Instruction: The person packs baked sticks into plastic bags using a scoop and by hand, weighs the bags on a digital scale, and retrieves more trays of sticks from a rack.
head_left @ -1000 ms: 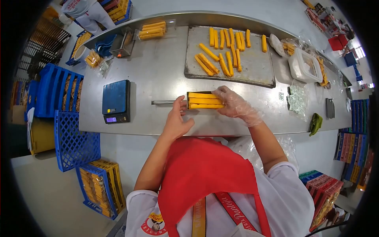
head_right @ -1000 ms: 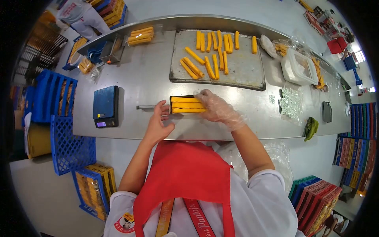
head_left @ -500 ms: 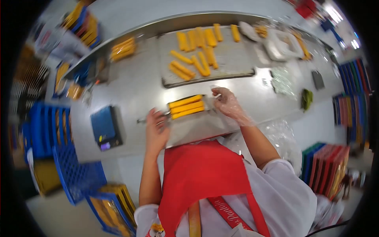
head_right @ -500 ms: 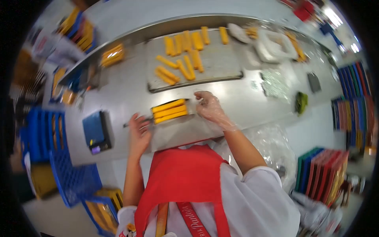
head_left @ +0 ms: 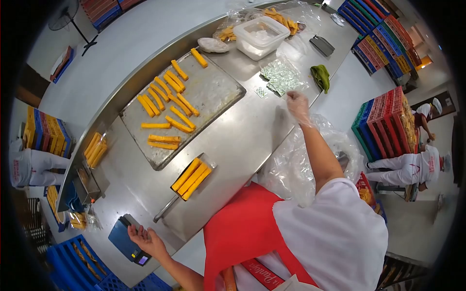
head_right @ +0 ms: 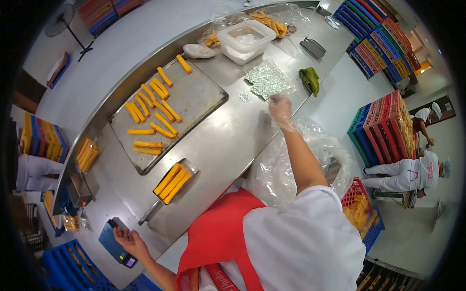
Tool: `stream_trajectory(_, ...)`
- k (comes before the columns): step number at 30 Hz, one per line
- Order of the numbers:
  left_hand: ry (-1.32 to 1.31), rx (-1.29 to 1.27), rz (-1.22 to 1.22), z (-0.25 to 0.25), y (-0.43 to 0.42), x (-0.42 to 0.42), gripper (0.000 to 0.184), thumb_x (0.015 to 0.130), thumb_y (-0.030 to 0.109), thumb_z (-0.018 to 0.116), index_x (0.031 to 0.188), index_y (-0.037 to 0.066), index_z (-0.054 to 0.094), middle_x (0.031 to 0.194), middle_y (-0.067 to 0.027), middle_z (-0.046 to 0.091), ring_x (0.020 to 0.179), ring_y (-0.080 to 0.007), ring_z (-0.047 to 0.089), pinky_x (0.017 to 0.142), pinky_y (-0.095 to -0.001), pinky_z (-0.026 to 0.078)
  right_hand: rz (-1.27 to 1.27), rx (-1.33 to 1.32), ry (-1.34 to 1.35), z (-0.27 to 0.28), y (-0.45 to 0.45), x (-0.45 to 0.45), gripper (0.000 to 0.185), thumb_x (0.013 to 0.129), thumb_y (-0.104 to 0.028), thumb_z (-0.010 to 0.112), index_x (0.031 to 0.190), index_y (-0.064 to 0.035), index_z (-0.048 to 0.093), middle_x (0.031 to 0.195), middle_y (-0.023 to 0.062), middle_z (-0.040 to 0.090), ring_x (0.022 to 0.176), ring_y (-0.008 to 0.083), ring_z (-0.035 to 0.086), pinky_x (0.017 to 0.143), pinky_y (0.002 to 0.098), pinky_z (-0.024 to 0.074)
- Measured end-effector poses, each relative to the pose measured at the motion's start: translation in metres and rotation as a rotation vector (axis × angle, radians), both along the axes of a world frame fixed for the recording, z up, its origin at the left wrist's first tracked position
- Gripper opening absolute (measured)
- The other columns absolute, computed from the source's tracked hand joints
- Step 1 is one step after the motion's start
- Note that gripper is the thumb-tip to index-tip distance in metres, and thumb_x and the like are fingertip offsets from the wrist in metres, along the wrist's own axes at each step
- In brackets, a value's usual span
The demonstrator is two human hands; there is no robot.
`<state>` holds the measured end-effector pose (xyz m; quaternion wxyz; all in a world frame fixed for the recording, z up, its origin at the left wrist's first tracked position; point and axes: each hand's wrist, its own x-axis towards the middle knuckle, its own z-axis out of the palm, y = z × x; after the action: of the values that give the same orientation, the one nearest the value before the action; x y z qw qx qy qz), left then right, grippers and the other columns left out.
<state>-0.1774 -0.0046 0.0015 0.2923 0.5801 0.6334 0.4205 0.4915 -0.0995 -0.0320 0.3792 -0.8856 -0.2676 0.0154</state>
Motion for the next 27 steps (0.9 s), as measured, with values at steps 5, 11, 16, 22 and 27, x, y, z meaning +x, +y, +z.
stream_trajectory(5,0.023,0.016,-0.135,0.014,0.035,0.035,0.069,0.084,-0.001,0.059,0.148,0.006,0.032,0.142,-0.0142,0.045,0.113,-0.0257,0.055,0.096,-0.0355,0.044,0.372,-0.156,-0.343,-0.016,0.067,-0.040,0.036,0.088,-0.017,0.060,0.121,-0.0008,0.062,0.112,0.0222,0.066,0.105,0.0360,0.064,0.090,0.0454,0.0517)
stream_trajectory(11,0.097,0.086,-0.280,0.022,0.071,0.069,0.073,0.079,-0.006,0.059,0.147,0.006,0.035,0.143,-0.0133,0.045,0.112,-0.0239,0.056,0.098,-0.0365,0.044,0.358,-0.651,-0.623,-0.009,0.099,-0.074,0.023,0.087,-0.011,0.059,0.109,-0.0030,0.061,0.094,0.0129,0.063,0.090,0.0286,0.064,0.076,0.0392,0.0547)
stream_trajectory(16,0.088,0.111,-0.321,0.037,0.054,0.092,0.072,0.079,-0.007,0.059,0.146,0.006,0.036,0.142,-0.0123,0.046,0.110,-0.0237,0.057,0.099,-0.0360,0.044,0.451,-0.621,-0.653,-0.006,0.078,-0.095,0.017,0.083,-0.010,0.062,0.099,-0.0032,0.061,0.091,0.0126,0.063,0.089,0.0274,0.064,0.072,0.0379,0.0553)
stream_trajectory(22,0.105,0.139,-0.365,0.057,0.007,0.122,0.068,0.077,-0.002,0.063,0.141,0.001,0.041,0.134,-0.0161,0.052,0.108,-0.0269,0.060,0.096,-0.0392,0.047,0.457,-0.482,-0.007,0.012,0.034,-0.100,0.014,0.077,-0.010,0.066,0.086,-0.0003,0.067,0.086,0.0174,0.071,0.083,0.0316,0.070,0.074,0.0402,0.0561)
stream_trajectory(27,0.155,0.116,-0.378,0.055,-0.019,0.136,0.066,0.078,-0.001,0.064,0.140,0.000,0.043,0.131,-0.0171,0.053,0.106,-0.0279,0.060,0.094,-0.0389,0.048,0.084,-0.195,0.535,0.031,-0.133,-0.049,0.013,0.077,-0.010,0.063,0.084,-0.0003,0.069,0.068,0.0110,0.065,0.058,0.0166,0.060,0.053,0.0343,0.0493)
